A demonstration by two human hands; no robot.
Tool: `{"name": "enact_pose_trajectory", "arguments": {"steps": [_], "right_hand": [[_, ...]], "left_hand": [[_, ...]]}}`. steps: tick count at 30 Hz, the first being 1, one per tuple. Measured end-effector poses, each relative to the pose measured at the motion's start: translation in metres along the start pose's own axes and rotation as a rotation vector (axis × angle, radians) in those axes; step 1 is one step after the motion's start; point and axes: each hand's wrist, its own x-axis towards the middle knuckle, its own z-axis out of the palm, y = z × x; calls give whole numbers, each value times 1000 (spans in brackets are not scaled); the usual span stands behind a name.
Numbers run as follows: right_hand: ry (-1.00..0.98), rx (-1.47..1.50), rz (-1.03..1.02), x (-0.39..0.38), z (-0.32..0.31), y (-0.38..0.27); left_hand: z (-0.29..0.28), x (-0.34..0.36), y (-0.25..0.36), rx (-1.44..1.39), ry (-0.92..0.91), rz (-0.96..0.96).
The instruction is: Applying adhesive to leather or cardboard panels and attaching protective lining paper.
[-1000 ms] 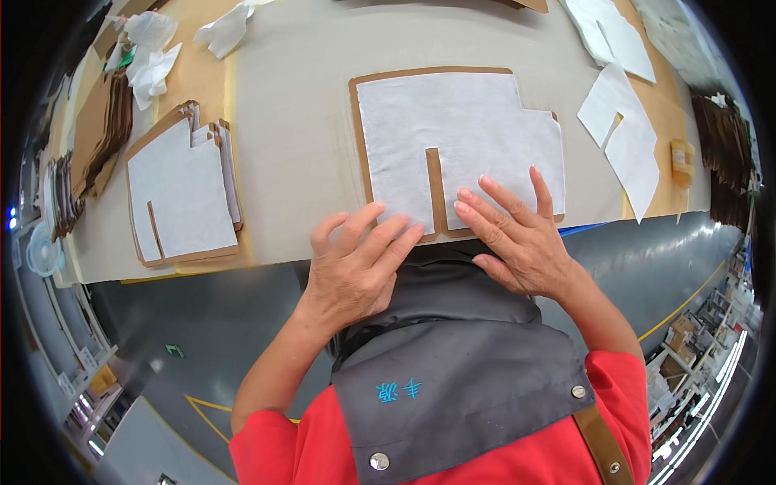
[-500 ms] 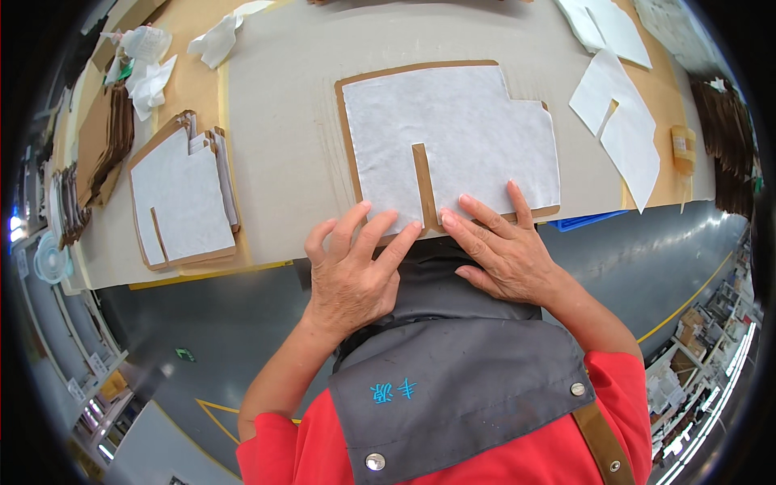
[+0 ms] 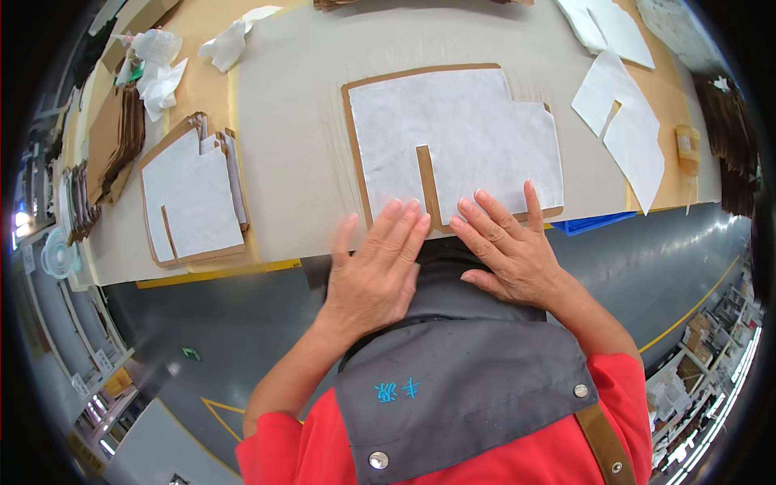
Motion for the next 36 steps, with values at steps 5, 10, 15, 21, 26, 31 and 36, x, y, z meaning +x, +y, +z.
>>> {"name": "enact_pose_trajectory", "arguments": {"steps": [5,10,15,21,26,31,36], "right_hand": [[-13,-14,10,3,-4,2],[13,-32,17,8,-12,5],[-56,-44,106,34,-29,19],[32,-185,60,104,-4,66],[84,-344,272,117,-14,118],[140,-278,281,115,-47,139],[125,42,70,128,-55,142]], "left_hand": [[3,9,3,-30,-85,-47],[1,38,-1,-56,-38,-105],[12,71,-28,-58,-25,-193],[25,125,-61,70,112,-189],[21,136,-90,139,129,-324],[9,131,-93,115,118,-320],[8,129,-26,2,-56,161]]}}
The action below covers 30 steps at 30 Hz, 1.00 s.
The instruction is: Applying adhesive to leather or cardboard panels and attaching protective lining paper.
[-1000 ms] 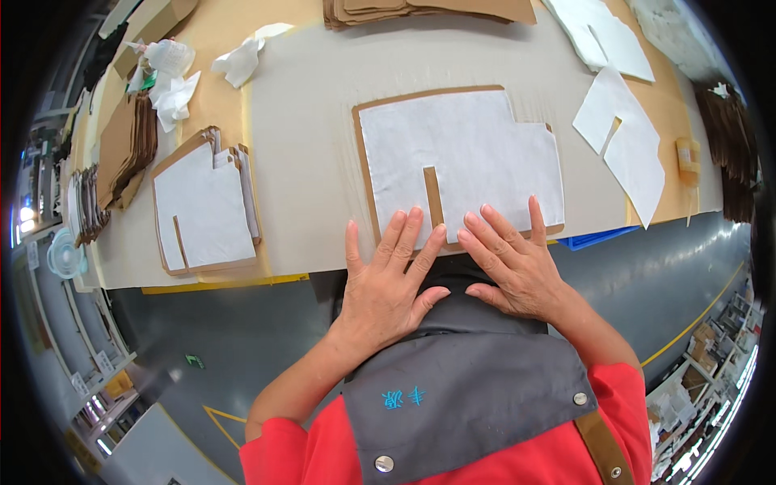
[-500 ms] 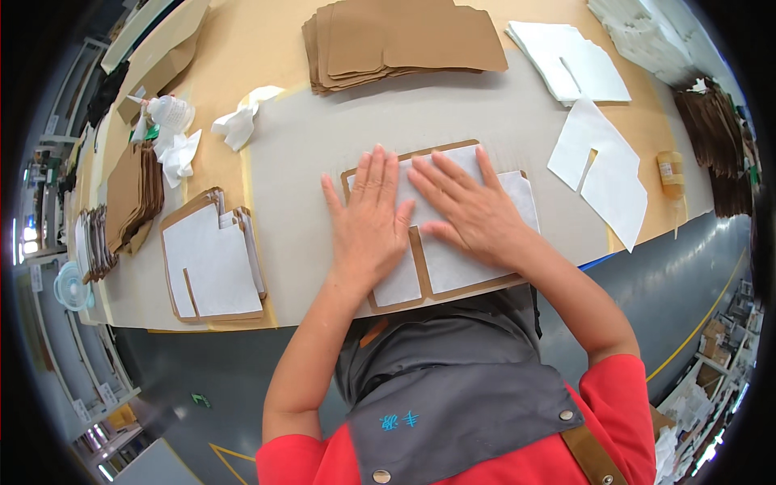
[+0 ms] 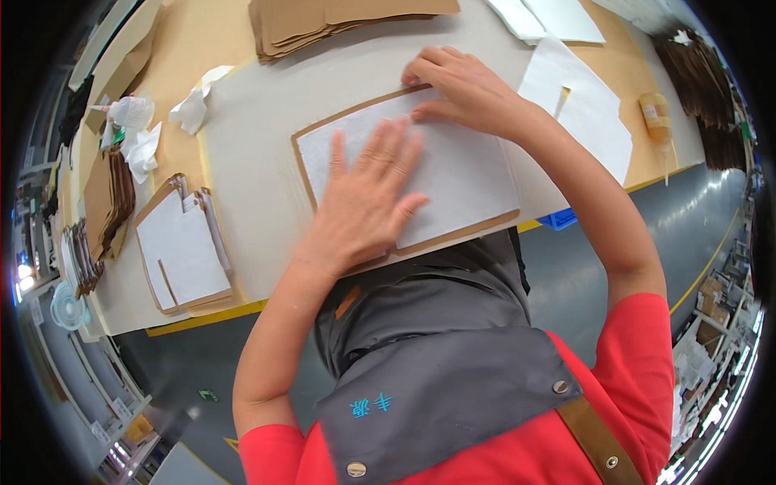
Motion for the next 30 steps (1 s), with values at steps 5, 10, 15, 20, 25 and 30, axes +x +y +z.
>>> {"name": "enact_pose_trajectory", "arguments": {"steps": [5,10,15,20,25,30], "right_hand": [[-194,125,146,27,-12,-6],[-282,93,125,31,-15,2],[-288,176,180,33,-10,-1],[-413,164,323,16,-27,-6],[-8,377,221,-23,-50,-45],[14,527,242,-10,-78,-75]], "left_hand": [[10,10,40,-4,-78,237],[23,11,63,-61,-56,349],[29,-8,81,-158,-158,425],[18,-36,90,-298,44,435],[-8,-73,25,-567,771,-357],[-27,-99,8,-1415,527,-770]]}}
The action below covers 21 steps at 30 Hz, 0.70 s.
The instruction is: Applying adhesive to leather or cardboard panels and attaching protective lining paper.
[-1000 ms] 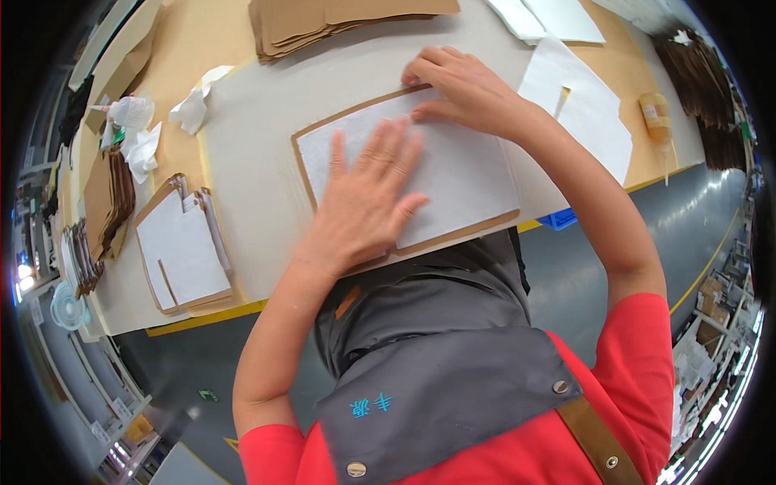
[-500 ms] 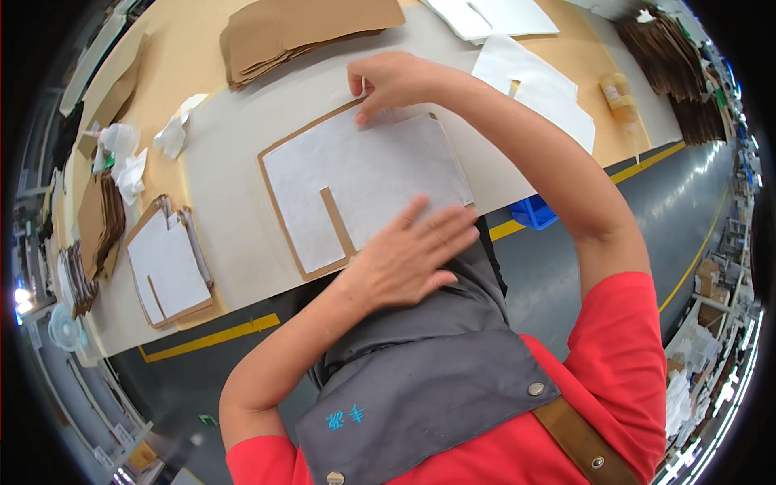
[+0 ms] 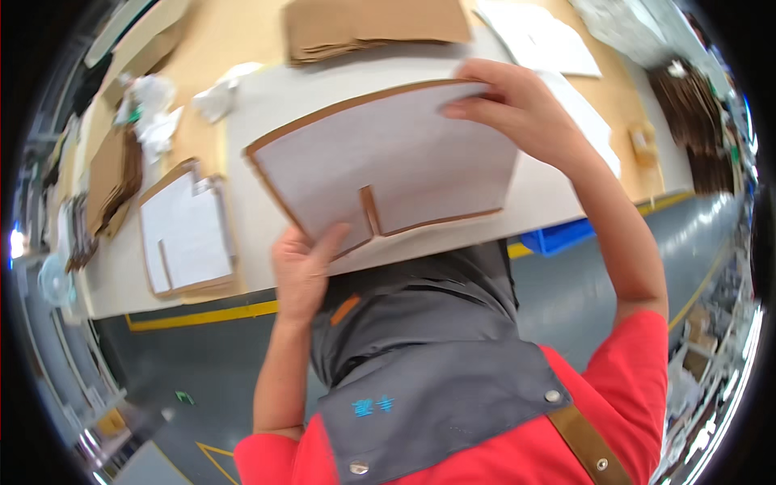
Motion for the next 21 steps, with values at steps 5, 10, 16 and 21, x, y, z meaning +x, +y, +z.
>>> {"name": "enact_pose_trajectory", "arguments": {"steps": [5,10,16,21], "right_hand": [[11,77,-74,12,11,-35],[-259,269,5,67,89,-87],[-453,268,22,164,227,-119],[-432,198,82,210,294,-104]], "left_hand": [[-26,-26,10,-125,-7,24],[-126,-62,46,82,267,89],[-270,-52,78,178,428,5],[-305,-7,57,739,592,25]]}}
